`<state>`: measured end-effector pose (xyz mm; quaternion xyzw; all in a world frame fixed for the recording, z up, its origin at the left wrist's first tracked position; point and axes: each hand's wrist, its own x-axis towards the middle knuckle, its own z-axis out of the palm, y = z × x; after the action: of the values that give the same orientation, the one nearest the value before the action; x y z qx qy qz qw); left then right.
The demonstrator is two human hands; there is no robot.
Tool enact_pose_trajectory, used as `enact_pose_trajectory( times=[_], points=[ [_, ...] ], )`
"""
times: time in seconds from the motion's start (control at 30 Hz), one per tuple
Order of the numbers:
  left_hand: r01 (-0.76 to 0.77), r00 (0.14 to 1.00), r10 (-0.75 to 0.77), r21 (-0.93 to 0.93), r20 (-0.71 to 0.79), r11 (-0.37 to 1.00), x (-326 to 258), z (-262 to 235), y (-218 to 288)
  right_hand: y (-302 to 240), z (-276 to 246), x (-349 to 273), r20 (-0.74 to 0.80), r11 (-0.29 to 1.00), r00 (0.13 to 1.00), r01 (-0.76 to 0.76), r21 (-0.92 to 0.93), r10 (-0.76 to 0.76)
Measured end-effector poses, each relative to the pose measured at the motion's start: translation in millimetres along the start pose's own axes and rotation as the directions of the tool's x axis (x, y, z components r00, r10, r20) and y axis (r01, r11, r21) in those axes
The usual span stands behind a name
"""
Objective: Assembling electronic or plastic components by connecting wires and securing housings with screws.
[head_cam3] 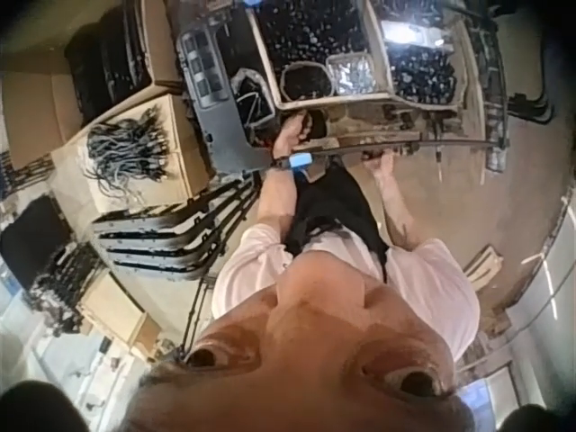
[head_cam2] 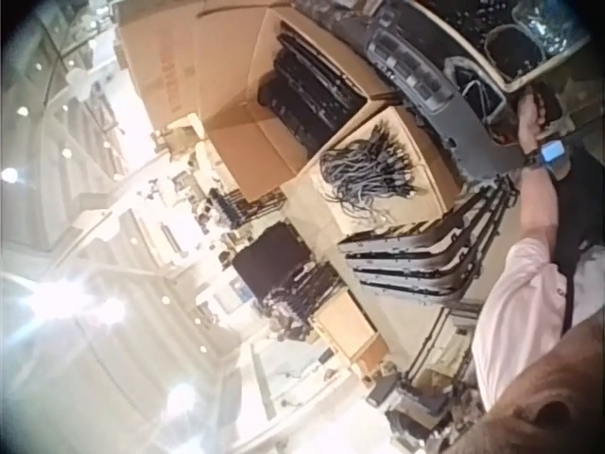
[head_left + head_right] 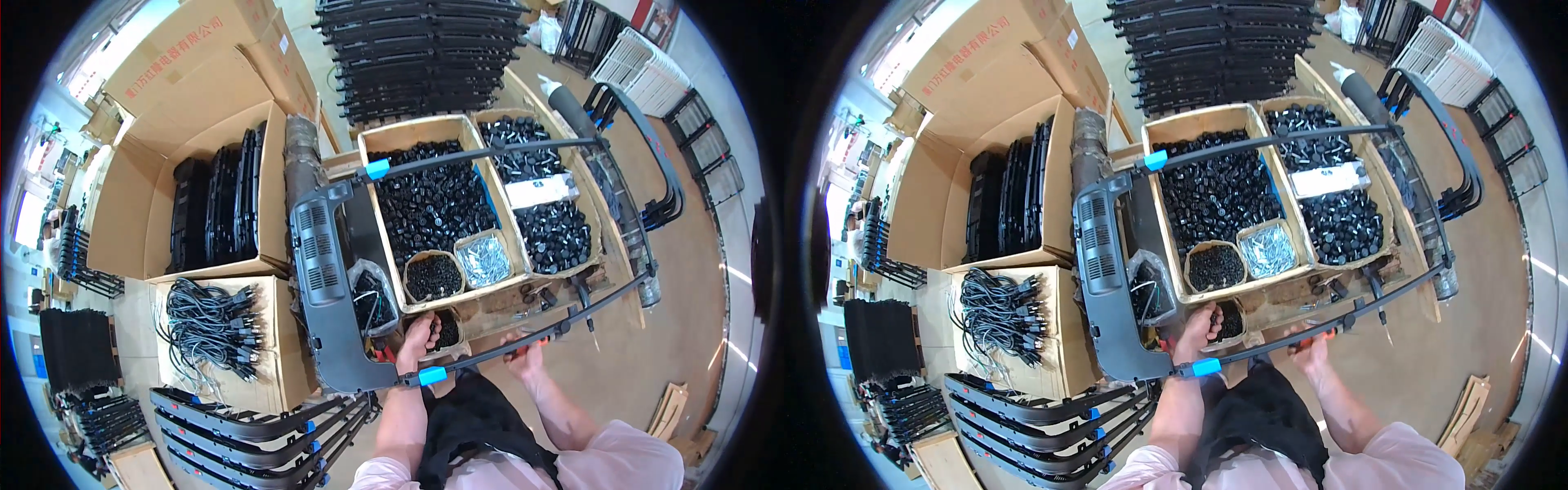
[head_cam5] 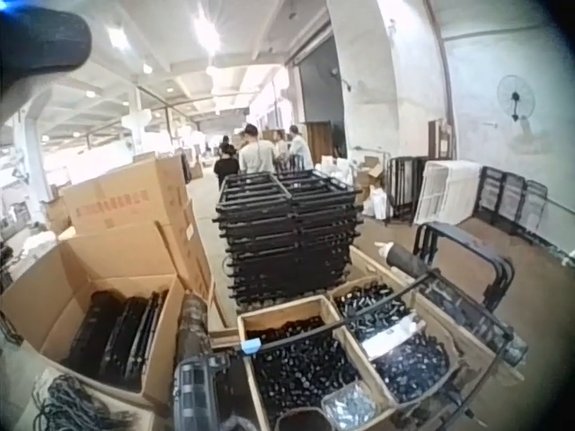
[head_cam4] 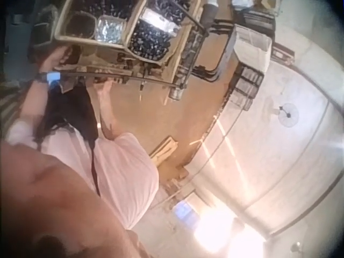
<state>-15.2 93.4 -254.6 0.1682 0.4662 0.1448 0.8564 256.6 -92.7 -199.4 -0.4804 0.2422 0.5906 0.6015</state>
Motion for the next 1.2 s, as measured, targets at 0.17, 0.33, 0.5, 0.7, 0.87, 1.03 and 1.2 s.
enact_pose_trajectory(
  times=[0.17,0.33,0.5,0.7,0.87,1.03,1.2],
  points=[
    [-0.137,0.981,0.155,-0.147,0.116,0.980,-5.6,5.7,-4.9,21.2,-20.1,-65.7,0.069,0.993,0.995,0.074,-0.089,-0.068],
    [-0.265,0.922,0.332,-0.300,0.199,0.916,-14.1,7.7,-15.2,9.0,-41.2,-97.9,0.176,0.989,0.983,-0.034,-0.147,0.060],
    [-0.378,0.916,0.389,-0.107,0.098,0.919,-22.9,16.7,-16.9,-14.5,47.6,-214.4,0.310,0.718,0.869,0.495,-0.490,-0.387],
    [-0.373,0.926,0.378,-0.135,0.011,0.918,-46.9,21.2,-16.5,-66.8,111.9,-264.5,0.802,-0.068,0.389,0.882,-0.467,-0.453],
    [-0.448,0.894,0.439,-0.141,-0.092,0.883,-67.4,22.2,-43.3,-82.8,158.0,-235.8,0.836,0.113,0.327,0.944,-0.309,-0.441],
    [-0.351,0.932,0.314,-0.226,-0.183,0.909,-97.6,19.4,-81.6,-96.9,175.9,-210.6,0.902,0.125,0.385,0.922,-0.367,-0.193],
    [-0.345,0.924,0.262,-0.310,-0.279,0.886,-164.3,41.6,-101.2,-95.8,205.3,-202.8,0.902,0.073,0.430,0.899,-0.432,0.038]
  ],
)
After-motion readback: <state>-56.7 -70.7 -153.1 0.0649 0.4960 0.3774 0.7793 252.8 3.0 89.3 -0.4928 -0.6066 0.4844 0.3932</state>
